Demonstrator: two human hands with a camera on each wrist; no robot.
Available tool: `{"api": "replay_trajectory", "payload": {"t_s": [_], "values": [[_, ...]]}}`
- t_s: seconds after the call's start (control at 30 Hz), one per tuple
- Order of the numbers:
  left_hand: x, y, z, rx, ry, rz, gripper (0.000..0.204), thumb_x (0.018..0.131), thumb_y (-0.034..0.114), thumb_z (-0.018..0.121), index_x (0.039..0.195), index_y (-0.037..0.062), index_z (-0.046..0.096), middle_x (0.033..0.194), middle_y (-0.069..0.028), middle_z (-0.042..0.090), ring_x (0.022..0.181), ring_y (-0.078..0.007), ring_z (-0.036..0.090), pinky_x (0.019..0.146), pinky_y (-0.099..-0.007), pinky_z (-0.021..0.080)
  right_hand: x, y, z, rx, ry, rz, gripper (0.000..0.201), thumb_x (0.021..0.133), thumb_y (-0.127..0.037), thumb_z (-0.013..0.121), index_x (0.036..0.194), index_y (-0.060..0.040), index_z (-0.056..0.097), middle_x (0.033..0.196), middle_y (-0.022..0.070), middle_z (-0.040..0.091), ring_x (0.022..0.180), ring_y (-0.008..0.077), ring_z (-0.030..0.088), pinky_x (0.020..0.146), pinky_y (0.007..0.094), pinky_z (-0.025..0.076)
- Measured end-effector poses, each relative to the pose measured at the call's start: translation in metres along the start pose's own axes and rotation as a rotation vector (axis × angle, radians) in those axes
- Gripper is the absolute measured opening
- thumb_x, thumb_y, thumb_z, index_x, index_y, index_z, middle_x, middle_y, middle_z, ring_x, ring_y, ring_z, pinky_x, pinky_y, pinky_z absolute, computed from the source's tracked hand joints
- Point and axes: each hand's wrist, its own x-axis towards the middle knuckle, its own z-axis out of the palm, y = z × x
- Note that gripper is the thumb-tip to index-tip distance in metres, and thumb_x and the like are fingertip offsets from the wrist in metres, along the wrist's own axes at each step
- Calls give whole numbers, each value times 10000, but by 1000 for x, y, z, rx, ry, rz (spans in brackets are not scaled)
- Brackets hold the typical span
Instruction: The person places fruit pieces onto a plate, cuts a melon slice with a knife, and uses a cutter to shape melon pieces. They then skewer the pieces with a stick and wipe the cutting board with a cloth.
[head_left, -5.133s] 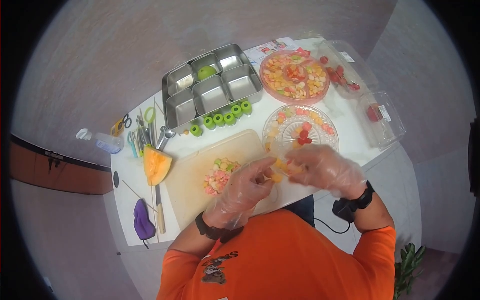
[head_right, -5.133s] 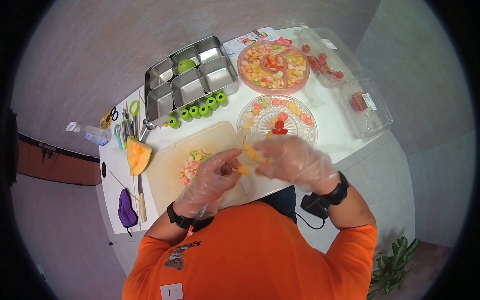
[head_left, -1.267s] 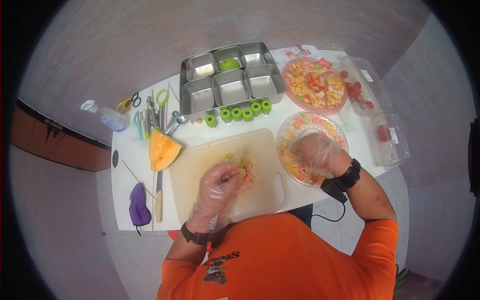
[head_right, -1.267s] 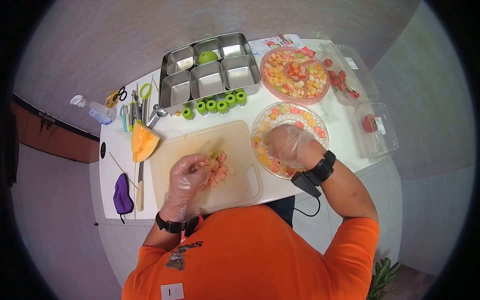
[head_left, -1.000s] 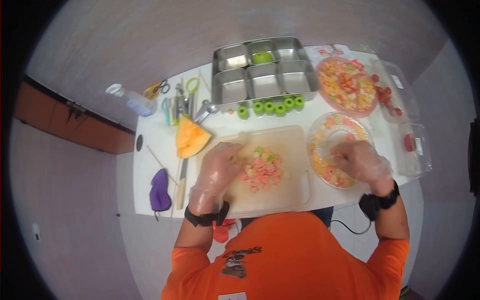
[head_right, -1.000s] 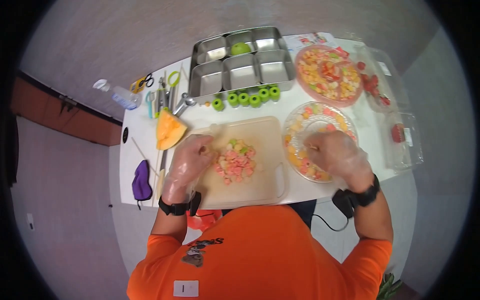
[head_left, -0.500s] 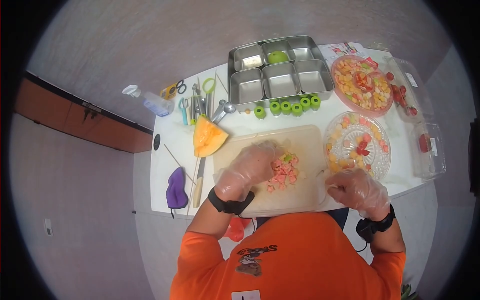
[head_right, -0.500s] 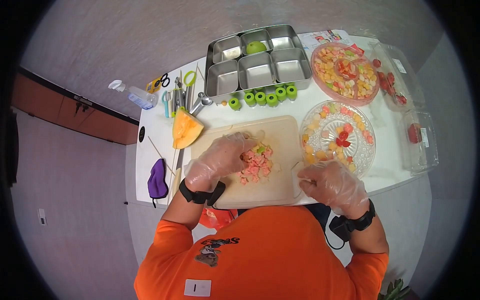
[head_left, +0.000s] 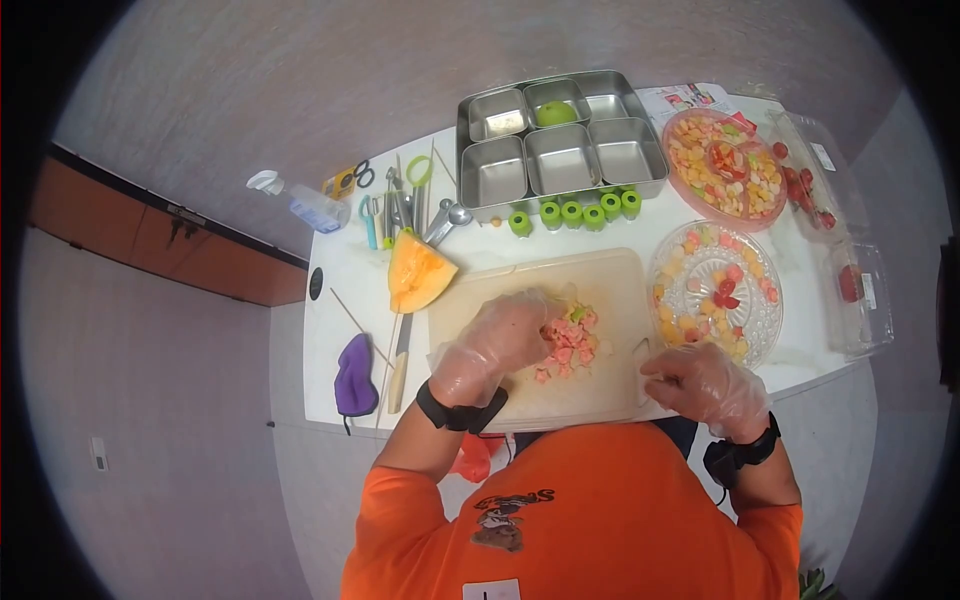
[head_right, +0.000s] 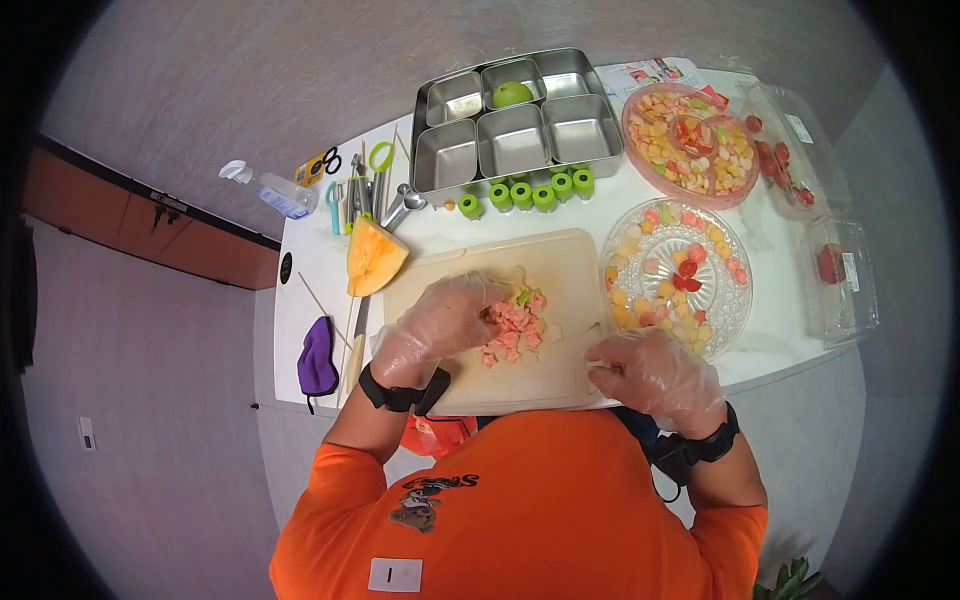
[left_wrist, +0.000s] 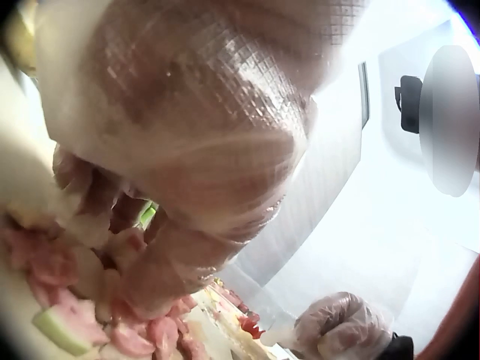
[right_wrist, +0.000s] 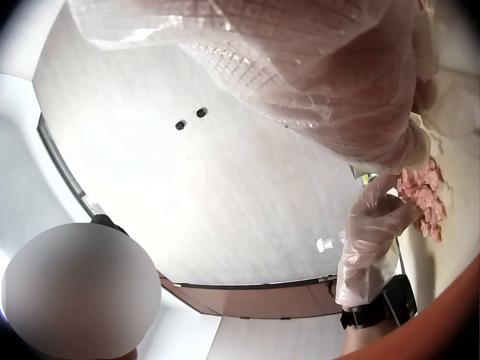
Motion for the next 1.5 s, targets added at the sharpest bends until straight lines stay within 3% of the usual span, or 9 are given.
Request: {"api": "replay_trajectory", "payload": {"t_s": [0.37, 0.47, 0.8, 0.9, 0.97, 1.1, 1.2, 1.4, 1.5], "values": [[-4, 2, -10, -209, -39, -229, 339, 762, 102, 725, 1100, 83, 739, 969, -143, 702, 932, -335, 680, 825, -410, 543, 0, 0, 2, 2, 14, -29, 175, 883, -225, 711, 993, -93, 740, 793, 140, 718, 757, 349, 702, 699, 408, 558], [-5, 1, -4, -120, 4, -91, 309, 772, 90, 711, 1079, 77, 743, 919, -139, 693, 889, -322, 682, 803, -396, 545, 1, -2, 2, 36, -11, -12, 180, 882, -220, 713, 997, -85, 738, 802, 142, 720, 761, 351, 703, 703, 407, 560], [-14, -3, -10, -321, 55, -150, 280, 813, 33, 681, 1085, 54, 743, 921, -130, 704, 828, -257, 688, 741, -349, 547, 1, -3, 2, -12, 5, -61, 191, 884, -200, 712, 1024, -72, 736, 793, 144, 722, 752, 340, 713, 705, 401, 567], [-19, 8, -12, -485, 164, -215, 316, 843, -49, 667, 1144, 26, 729, 975, -79, 723, 831, -152, 670, 702, -291, 535, 4, -4, 4, 11, 66, -125, 227, 883, -182, 718, 1076, -62, 721, 798, 133, 709, 748, 332, 706, 691, 404, 562], [-22, 22, -7, -959, 200, -331, 378, 852, -105, 676, 1214, -1, 703, 1045, -24, 701, 881, -79, 636, 717, -247, 528, 5, -8, 4, 17, 127, -160, 253, 882, -173, 723, 1106, -56, 710, 802, 128, 700, 748, 326, 702, 682, 404, 558], [-23, 59, 3, -1192, 48, -231, 502, 856, -83, 728, 1342, 3, 643, 1057, 2, 654, 919, -58, 584, 802, -230, 499, 15, -24, 7, 171, 231, -153, 288, 850, -130, 750, 1112, -17, 712, 732, 101, 657, 661, 226, 650, 622, 345, 510], [-23, 70, 21, -1169, 90, -100, 522, 852, -83, 739, 1356, 0, 631, 1078, -14, 655, 934, -64, 588, 816, -232, 504, 19, -22, 13, 248, 220, -175, 271, 868, -137, 749, 1111, -21, 720, 719, 95, 652, 650, 207, 643, 609, 338, 503], [-20, 74, 25, -1312, 23, -279, 603, 844, -110, 752, 1405, 32, 585, 1121, -50, 687, 1041, -114, 640, 864, -267, 548, 14, -15, 11, 281, 169, -99, 134, 878, -131, 754, 967, -31, 744, 767, 92, 679, 666, 201, 651, 620, 327, 507], [-20, 68, 35, -1304, 100, -220, 587, 846, -116, 745, 1392, 37, 592, 1122, -64, 689, 1048, -126, 649, 862, -268, 557, 11, -2, -6, 262, 245, -96, 121, 875, -133, 759, 940, -32, 736, 769, 73, 672, 692, 172, 646, 640, 313, 505]]}}
